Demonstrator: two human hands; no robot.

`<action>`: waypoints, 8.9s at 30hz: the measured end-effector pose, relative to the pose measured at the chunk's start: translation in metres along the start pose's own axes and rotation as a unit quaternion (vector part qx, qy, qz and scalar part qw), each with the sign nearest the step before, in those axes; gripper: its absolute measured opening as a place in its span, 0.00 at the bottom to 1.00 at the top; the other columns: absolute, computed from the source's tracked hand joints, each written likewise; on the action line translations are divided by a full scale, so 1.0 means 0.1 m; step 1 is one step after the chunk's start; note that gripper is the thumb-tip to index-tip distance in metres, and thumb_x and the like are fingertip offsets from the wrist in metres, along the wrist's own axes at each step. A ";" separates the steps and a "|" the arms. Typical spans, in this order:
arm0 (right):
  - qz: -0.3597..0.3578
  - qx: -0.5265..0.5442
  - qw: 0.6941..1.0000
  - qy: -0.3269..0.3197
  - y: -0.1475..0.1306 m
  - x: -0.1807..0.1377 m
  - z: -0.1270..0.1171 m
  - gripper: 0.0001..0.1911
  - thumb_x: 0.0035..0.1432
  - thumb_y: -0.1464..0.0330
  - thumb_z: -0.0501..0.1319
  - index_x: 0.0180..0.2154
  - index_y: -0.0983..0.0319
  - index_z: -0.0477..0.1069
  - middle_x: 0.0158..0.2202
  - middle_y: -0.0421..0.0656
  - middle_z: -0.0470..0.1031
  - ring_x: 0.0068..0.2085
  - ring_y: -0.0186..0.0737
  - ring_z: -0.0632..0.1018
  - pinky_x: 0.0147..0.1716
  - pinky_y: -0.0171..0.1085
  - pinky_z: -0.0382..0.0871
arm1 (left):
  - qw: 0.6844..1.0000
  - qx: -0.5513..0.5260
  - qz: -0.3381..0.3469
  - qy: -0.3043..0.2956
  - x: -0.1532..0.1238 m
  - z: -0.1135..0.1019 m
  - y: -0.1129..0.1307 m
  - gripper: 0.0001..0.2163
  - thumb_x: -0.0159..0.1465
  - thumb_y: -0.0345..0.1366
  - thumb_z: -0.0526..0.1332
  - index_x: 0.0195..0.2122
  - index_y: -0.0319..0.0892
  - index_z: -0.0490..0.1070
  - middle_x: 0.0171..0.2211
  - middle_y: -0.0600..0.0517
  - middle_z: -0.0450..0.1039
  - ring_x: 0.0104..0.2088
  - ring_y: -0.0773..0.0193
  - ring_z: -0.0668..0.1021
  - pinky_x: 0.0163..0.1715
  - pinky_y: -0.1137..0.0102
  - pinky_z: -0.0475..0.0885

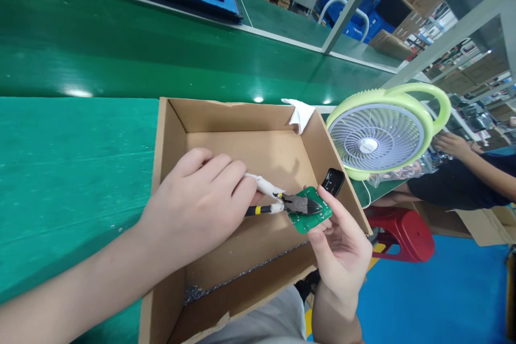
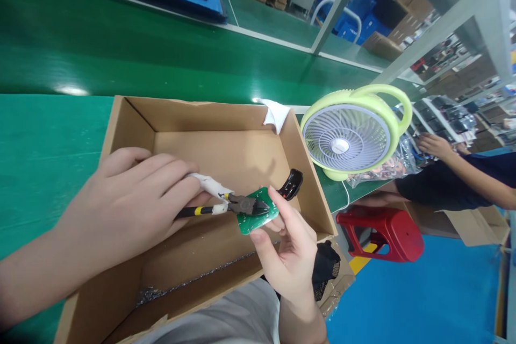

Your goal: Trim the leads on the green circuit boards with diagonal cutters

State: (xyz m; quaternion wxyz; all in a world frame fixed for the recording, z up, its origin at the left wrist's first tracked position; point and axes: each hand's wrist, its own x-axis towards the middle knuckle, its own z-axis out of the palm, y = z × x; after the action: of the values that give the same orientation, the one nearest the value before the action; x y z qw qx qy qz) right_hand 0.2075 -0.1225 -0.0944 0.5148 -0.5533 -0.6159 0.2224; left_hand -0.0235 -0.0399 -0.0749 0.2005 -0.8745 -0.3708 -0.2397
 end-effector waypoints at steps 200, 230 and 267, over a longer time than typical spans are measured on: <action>0.182 0.305 0.933 -0.065 -0.08 0.13 -0.13 0.14 0.64 0.62 0.69 0.50 0.55 0.83 0.37 0.44 0.87 0.33 0.42 0.87 0.33 0.34 0.84 | 0.992 -0.126 0.029 -0.001 0.02 0.10 -0.12 0.12 0.74 0.38 0.52 0.35 0.40 0.69 0.37 0.44 0.78 0.37 0.52 0.79 0.36 0.59 0.63; 0.312 0.404 0.842 -0.173 -0.12 0.21 -0.24 0.17 0.63 0.59 0.65 0.46 0.63 0.85 0.28 0.43 0.84 0.24 0.43 0.85 0.19 0.30 0.78 | 0.989 -0.048 0.141 0.011 0.00 -0.06 -0.14 0.09 0.72 0.27 0.53 0.37 0.39 0.72 0.44 0.40 0.80 0.46 0.49 0.78 0.43 0.58 0.67; 0.266 0.375 0.882 -0.100 -0.19 0.25 -0.13 0.15 0.67 0.58 0.64 0.49 0.57 0.82 0.40 0.44 0.86 0.35 0.46 0.88 0.35 0.39 0.84 | 0.991 -0.129 0.039 0.016 0.05 0.03 -0.10 0.06 0.71 0.34 0.56 0.37 0.41 0.69 0.39 0.42 0.80 0.35 0.52 0.78 0.36 0.58 0.65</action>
State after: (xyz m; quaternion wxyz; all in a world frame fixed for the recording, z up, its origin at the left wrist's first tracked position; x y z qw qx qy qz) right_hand 0.2139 -0.1091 -0.0637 0.5407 -0.4372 -0.3643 0.6195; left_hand -0.0275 -0.0288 -0.0729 0.1009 -0.9030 -0.2990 -0.2915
